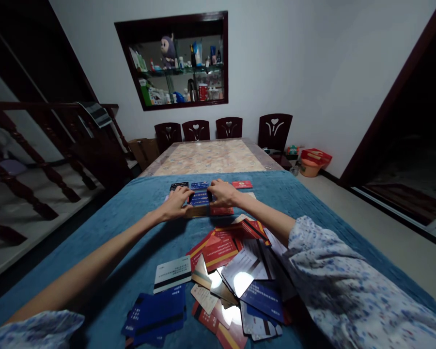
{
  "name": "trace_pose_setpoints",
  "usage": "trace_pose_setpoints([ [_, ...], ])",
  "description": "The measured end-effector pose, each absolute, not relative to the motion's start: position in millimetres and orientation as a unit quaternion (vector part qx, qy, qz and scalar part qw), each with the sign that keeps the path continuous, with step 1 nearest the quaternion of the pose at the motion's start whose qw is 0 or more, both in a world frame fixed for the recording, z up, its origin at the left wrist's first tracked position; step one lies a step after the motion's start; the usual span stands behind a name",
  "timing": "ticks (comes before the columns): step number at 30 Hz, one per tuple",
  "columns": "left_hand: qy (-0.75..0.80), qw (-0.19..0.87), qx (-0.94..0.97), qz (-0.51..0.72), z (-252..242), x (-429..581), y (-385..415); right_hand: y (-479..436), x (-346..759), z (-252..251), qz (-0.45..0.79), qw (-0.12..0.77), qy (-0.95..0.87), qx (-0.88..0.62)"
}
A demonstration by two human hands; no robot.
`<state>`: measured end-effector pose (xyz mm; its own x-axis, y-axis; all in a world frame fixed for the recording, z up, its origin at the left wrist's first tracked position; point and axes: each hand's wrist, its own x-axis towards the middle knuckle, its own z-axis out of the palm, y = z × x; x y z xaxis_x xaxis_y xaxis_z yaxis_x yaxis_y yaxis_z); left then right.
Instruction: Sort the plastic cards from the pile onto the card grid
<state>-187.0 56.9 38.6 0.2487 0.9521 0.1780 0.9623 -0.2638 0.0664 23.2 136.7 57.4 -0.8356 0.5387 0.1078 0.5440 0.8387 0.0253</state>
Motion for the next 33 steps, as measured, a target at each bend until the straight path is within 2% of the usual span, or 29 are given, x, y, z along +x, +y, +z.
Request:
trace_pose_setpoints([
  [33,-0.673,0.026,-0.739,-0.012,25,-218,164,237,-37,39,-0.053,-0.015,-0.939,-0.339],
])
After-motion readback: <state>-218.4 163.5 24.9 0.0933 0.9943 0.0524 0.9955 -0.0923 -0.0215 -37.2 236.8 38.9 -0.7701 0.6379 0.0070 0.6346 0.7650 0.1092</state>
